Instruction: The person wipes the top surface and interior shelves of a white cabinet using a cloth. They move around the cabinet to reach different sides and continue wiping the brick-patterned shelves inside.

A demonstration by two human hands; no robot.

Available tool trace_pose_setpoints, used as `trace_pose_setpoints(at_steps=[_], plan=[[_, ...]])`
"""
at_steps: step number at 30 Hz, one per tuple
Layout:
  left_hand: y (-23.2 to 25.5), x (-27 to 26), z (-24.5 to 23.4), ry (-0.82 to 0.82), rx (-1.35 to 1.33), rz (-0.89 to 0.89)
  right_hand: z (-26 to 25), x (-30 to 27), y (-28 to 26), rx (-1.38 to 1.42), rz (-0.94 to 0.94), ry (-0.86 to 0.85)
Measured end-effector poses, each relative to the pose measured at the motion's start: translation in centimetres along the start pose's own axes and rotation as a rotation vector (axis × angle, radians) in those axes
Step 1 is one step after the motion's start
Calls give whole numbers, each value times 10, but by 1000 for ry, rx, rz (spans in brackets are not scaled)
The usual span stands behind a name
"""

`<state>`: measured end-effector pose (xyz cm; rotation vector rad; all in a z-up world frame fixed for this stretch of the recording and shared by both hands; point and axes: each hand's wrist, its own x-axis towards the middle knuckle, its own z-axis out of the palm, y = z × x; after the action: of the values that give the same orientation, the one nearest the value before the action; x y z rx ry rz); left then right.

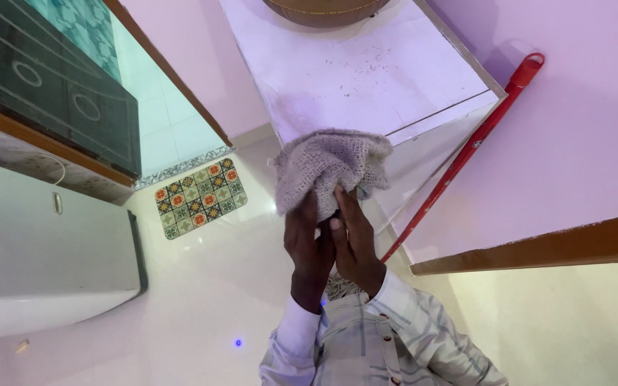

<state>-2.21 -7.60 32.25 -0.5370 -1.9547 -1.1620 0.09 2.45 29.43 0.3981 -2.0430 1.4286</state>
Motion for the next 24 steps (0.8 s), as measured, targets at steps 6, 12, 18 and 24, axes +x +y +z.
trace_pose_setpoints(at_steps=[6, 12, 18, 24], plan=[[-9, -3, 23, -247, -44, 19, -20, 2, 21, -19, 162, 84], [23, 28, 46, -311, 13, 31, -49, 23, 21, -76, 226, 163], [40, 60, 81, -446, -19, 65, -73, 51, 12, -111, 201, 317], [59, 76, 152, -508, -91, 117, -116, 73, 24, -117, 158, 409]])
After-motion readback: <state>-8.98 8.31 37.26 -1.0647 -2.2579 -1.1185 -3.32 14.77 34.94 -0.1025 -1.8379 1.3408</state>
